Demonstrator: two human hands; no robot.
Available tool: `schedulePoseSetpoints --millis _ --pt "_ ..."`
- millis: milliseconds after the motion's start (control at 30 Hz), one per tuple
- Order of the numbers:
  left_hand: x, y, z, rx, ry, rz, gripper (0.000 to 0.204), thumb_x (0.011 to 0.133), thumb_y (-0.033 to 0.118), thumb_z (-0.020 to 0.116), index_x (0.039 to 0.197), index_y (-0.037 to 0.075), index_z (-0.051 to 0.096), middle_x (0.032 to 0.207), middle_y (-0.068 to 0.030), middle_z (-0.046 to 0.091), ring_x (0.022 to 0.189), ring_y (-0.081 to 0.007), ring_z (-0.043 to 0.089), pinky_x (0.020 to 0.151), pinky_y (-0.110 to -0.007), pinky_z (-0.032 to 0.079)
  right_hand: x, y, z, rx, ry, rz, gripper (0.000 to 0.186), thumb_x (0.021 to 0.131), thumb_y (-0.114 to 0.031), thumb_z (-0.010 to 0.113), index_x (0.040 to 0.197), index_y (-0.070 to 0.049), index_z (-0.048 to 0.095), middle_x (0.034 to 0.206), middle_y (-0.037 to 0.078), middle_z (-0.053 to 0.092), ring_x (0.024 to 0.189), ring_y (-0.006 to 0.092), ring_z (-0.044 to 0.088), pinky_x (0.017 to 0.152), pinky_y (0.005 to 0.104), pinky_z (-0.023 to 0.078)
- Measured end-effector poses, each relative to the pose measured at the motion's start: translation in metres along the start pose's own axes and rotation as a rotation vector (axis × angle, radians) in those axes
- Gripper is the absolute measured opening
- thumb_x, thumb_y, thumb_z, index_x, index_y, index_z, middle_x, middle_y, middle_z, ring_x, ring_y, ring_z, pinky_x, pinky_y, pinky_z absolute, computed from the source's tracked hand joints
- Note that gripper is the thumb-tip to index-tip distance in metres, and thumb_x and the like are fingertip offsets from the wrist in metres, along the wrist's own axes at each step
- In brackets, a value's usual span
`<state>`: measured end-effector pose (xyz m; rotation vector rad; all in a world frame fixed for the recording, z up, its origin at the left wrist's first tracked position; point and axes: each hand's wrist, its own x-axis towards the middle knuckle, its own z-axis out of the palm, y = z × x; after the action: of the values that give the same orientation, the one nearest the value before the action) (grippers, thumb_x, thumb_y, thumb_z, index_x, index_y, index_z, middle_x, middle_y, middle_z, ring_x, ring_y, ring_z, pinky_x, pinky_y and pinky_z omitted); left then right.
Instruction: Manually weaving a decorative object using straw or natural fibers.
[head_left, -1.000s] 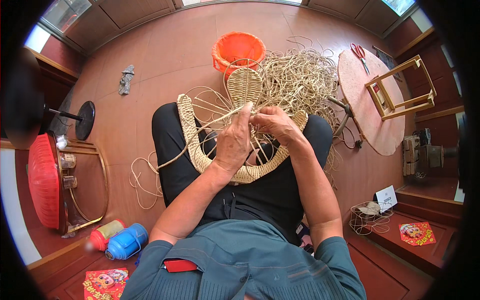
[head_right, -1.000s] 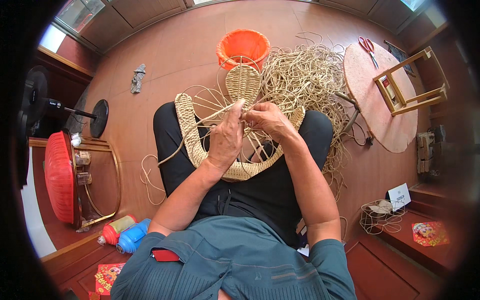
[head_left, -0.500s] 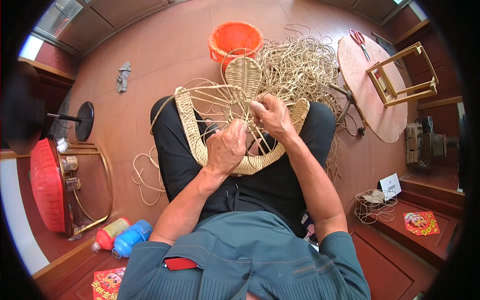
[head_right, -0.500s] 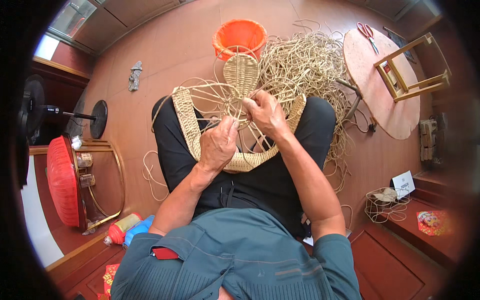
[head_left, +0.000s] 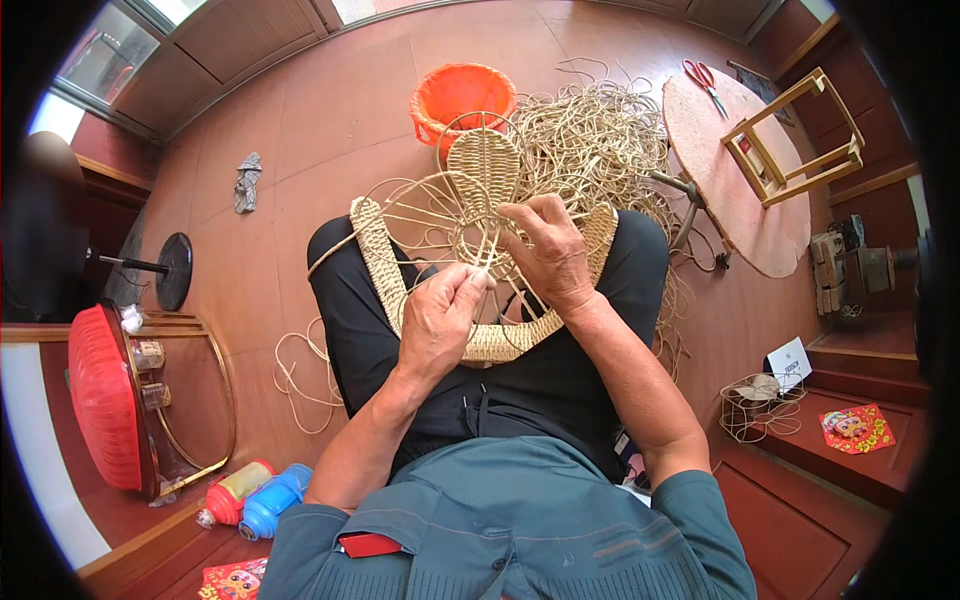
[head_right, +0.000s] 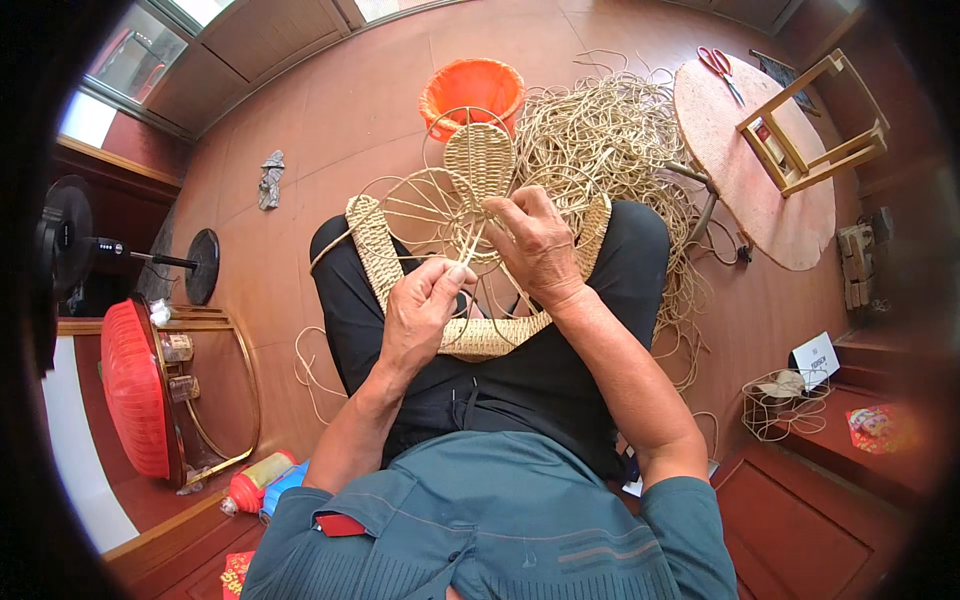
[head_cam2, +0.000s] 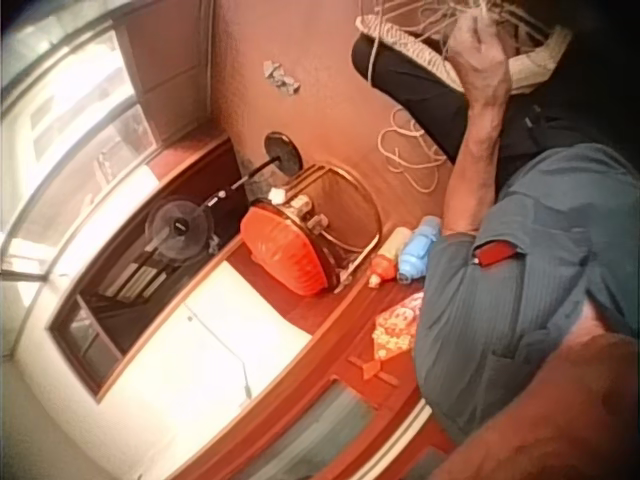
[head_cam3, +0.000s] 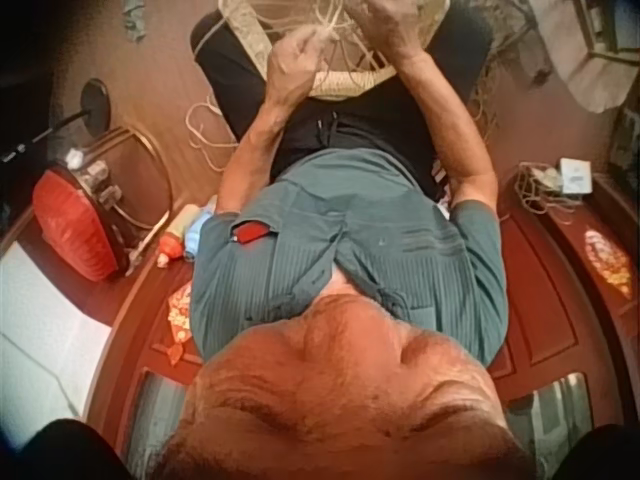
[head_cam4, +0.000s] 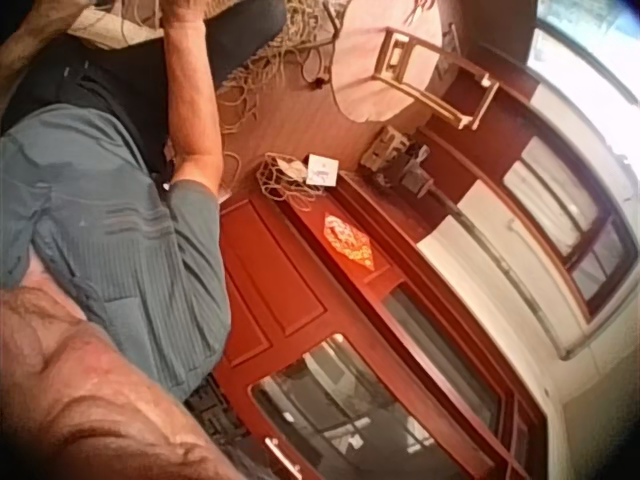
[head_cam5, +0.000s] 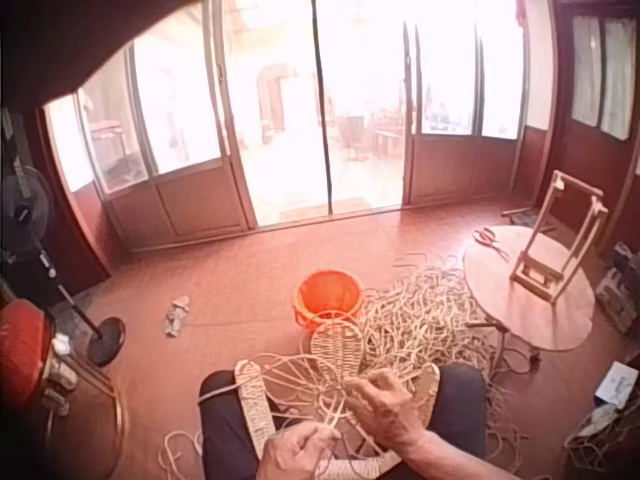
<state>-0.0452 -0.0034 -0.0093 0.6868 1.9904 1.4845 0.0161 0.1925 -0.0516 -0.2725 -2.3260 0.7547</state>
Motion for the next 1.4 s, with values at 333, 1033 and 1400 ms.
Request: schedulePoseSetpoints --millis 333,1033,1400 --pt "-0.081 -0.014 -0.101 0.335 0.206 -0.178 0.020 0.099 0.016 0.079 0.087 0.002 0.069 0.069 0.0081 0.048 0.067 -0.0017 0.043 0.057 -0.024 0.033 0.005 0.011 0.020 0.009 0.024 -0.025 0.013 0.093 -0.011 0.077 0.103 -0.011 0.069 0.095 0.010 0.060 0.083 0.0354 0.071 0.068 0.0443 0.058" --pt "-0.141 -0.091 -0.276 1.208 0.462 -0.021 0.041 0.099 0.009 0.063 0.139 0.003 0.065 0.133 -0.0175 0.070 0.126 -0.0370 0.064 0.109 -0.047 0.049 0.011 0.004 0.023 0.090 0.080 0.098 0.015 0.097 -0.017 0.078 0.098 -0.003 0.072 0.090 0.011 0.061 0.077 0.0308 0.065 0.069 0.0415 0.052" --pt "-0.044 -0.040 -0.021 0.597 0.009 0.147 0.039 0.098 0.015 0.075 0.134 0.005 0.064 0.107 -0.0167 0.074 0.093 -0.0361 0.074 0.083 -0.042 0.059 0.013 -0.001 0.028 0.149 0.066 0.221 0.020 0.097 -0.015 0.076 0.110 -0.009 0.062 0.100 0.013 0.065 0.081 0.0360 0.069 0.070 0.0456 0.055"
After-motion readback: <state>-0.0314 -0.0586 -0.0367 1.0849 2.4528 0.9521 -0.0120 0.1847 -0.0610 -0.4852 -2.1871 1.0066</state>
